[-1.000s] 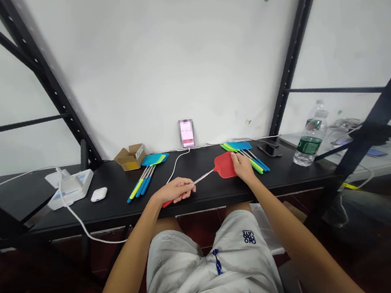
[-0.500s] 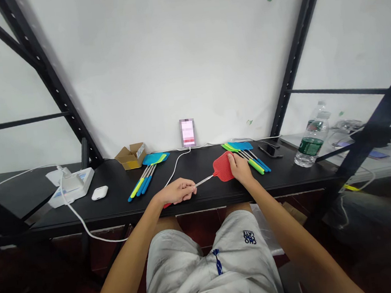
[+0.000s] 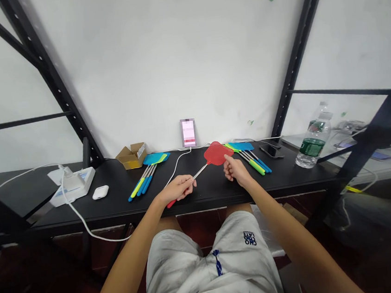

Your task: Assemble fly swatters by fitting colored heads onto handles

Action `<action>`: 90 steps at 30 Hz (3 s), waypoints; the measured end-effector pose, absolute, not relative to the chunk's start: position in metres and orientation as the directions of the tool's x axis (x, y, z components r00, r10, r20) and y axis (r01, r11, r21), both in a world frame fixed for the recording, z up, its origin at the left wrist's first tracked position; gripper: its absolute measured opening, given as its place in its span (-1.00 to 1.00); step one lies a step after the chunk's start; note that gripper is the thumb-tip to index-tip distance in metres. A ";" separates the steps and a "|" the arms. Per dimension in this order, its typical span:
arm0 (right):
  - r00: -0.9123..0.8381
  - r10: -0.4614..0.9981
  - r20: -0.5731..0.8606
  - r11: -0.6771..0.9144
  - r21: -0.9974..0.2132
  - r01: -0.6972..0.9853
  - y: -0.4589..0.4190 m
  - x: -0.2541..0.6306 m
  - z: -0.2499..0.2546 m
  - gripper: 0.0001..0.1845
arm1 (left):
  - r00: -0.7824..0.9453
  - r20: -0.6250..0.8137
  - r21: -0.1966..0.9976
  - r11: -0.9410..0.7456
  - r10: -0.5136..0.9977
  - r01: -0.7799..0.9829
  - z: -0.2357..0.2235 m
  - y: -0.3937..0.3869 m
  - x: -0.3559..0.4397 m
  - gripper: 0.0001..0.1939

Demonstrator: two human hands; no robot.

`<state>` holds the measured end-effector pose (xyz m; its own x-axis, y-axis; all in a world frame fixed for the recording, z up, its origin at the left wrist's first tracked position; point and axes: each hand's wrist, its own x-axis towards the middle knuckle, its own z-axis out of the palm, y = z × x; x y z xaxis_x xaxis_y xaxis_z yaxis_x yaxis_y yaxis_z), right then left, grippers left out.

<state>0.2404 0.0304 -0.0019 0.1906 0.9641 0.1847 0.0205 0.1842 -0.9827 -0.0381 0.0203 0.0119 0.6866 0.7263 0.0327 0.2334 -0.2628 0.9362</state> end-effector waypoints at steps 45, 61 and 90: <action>0.049 0.979 0.200 0.206 -0.938 -0.278 0.030 0.253 -0.002 -0.63 | 0.741 -0.118 0.882 -0.274 0.661 0.385 0.031 0.008 -0.045 -0.60; 0.361 0.932 0.022 0.166 -0.912 -0.374 0.043 0.262 -0.005 -0.76 | 0.731 -0.095 0.889 -0.273 0.676 0.368 0.029 0.006 -0.041 -0.62; 0.248 0.957 0.154 0.247 -0.878 -0.409 0.020 0.177 -0.010 -0.73 | 0.690 0.027 0.917 -0.293 0.724 0.271 0.015 0.011 -0.039 -0.68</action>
<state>0.1773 0.0196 -0.0098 0.2476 0.9565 0.1541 -0.4090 0.2474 -0.8783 -0.0386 0.0106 0.0154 0.6895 0.7237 0.0270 0.2714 -0.2929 0.9168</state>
